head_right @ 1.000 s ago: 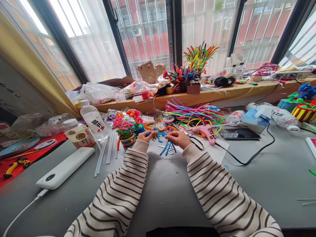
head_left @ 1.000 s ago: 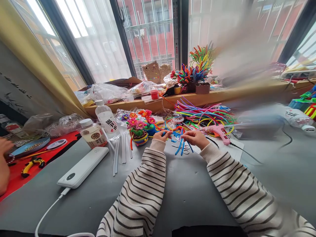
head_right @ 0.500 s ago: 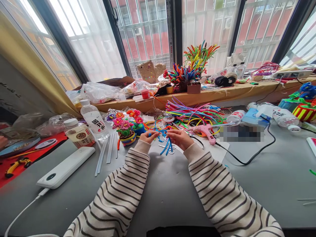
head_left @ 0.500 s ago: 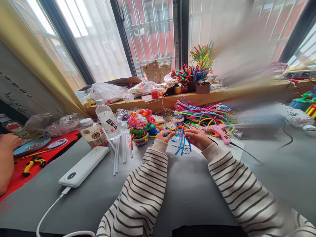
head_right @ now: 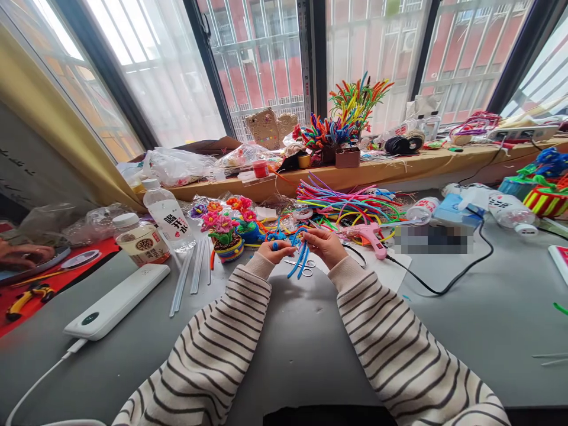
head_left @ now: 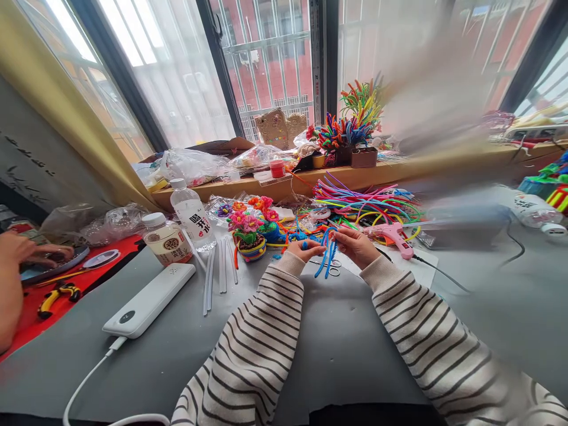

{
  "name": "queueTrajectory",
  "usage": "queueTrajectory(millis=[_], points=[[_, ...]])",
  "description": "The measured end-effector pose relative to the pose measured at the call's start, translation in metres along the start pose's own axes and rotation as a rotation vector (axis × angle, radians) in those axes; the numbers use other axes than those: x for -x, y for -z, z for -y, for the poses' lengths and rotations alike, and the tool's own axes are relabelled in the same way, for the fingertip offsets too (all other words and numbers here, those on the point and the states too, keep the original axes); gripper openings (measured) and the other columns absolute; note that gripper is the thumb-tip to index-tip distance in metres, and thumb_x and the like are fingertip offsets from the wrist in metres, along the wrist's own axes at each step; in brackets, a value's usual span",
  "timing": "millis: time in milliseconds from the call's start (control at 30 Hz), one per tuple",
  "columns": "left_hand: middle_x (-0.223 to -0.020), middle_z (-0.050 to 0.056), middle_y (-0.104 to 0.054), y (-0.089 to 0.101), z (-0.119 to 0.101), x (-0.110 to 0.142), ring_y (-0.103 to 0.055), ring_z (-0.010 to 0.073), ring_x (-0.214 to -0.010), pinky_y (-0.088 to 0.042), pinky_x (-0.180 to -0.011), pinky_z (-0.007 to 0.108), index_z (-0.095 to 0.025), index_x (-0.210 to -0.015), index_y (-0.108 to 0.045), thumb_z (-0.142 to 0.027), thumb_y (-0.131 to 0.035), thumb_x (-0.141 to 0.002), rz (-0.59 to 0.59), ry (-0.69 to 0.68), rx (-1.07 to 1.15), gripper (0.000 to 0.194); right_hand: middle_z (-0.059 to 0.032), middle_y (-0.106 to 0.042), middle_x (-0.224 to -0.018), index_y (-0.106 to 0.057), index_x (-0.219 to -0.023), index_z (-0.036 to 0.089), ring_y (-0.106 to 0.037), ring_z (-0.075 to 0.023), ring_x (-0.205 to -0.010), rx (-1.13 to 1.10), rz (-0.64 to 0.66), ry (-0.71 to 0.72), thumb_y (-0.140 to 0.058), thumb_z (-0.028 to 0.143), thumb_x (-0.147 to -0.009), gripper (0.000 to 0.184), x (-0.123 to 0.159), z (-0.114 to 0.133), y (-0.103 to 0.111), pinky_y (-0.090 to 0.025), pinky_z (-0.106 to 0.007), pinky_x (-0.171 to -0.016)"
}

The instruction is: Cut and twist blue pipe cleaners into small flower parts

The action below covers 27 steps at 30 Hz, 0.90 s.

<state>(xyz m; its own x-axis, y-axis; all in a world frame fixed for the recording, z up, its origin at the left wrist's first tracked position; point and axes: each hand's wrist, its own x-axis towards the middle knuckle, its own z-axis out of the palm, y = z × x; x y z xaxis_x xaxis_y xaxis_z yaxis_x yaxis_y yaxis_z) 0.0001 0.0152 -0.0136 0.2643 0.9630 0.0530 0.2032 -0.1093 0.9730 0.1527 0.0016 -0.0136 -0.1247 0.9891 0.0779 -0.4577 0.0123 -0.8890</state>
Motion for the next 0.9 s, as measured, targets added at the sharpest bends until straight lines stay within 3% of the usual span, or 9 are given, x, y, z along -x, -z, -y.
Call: queueTrajectory(millis=[200, 533, 733, 900], points=[[-0.039, -0.007, -0.039, -0.004, -0.001, 0.005, -0.024, 0.0013, -0.036, -0.017, -0.038, 0.02, -0.011, -0.06, -0.058, -0.041, -0.064, -0.044, 0.134, 0.112, -0.028, 0.034, 0.0027, -0.059, -0.058, -0.062, -0.062, 0.017, -0.045, -0.003, -0.045, 0.008, -0.038, -0.012, -0.068, 0.024, -0.048, 0.017, 0.001, -0.003, -0.003, -0.037, -0.019, -0.046], [-0.033, -0.009, -0.022, -0.004, 0.003, 0.006, -0.017, 0.0016, -0.032, -0.009, -0.037, 0.022, -0.011, -0.065, -0.057, -0.046, -0.057, -0.053, 0.294, 0.123, 0.003, 0.037, 0.0008, -0.06, -0.06, -0.061, -0.062, 0.016, -0.05, -0.0056, -0.049, 0.085, -0.059, -0.03, -0.068, 0.025, -0.048, 0.018, 0.002, -0.004, -0.005, -0.042, -0.02, -0.051], [-0.054, -0.001, -0.053, -0.005, 0.004, 0.005, -0.025, -0.0008, -0.031, -0.012, -0.034, 0.02, -0.011, -0.065, -0.047, -0.048, -0.058, -0.05, 0.429, 0.105, 0.16, 0.041, 0.0, -0.06, -0.068, -0.06, -0.077, 0.019, -0.054, -0.0075, -0.057, 0.098, 0.013, -0.077, -0.066, 0.024, -0.052, 0.026, 0.002, -0.002, -0.002, -0.043, -0.018, -0.051], [-0.054, -0.001, -0.052, -0.003, 0.009, 0.003, -0.025, -0.0012, -0.032, -0.013, -0.034, 0.02, -0.012, -0.064, -0.046, -0.045, -0.06, -0.051, 0.507, 0.178, 0.194, 0.038, 0.001, -0.056, -0.07, -0.057, -0.094, 0.022, -0.049, -0.0051, -0.056, 0.21, 0.204, -0.076, -0.062, 0.025, -0.057, 0.038, 0.002, 0.004, 0.003, -0.036, -0.014, -0.042]])
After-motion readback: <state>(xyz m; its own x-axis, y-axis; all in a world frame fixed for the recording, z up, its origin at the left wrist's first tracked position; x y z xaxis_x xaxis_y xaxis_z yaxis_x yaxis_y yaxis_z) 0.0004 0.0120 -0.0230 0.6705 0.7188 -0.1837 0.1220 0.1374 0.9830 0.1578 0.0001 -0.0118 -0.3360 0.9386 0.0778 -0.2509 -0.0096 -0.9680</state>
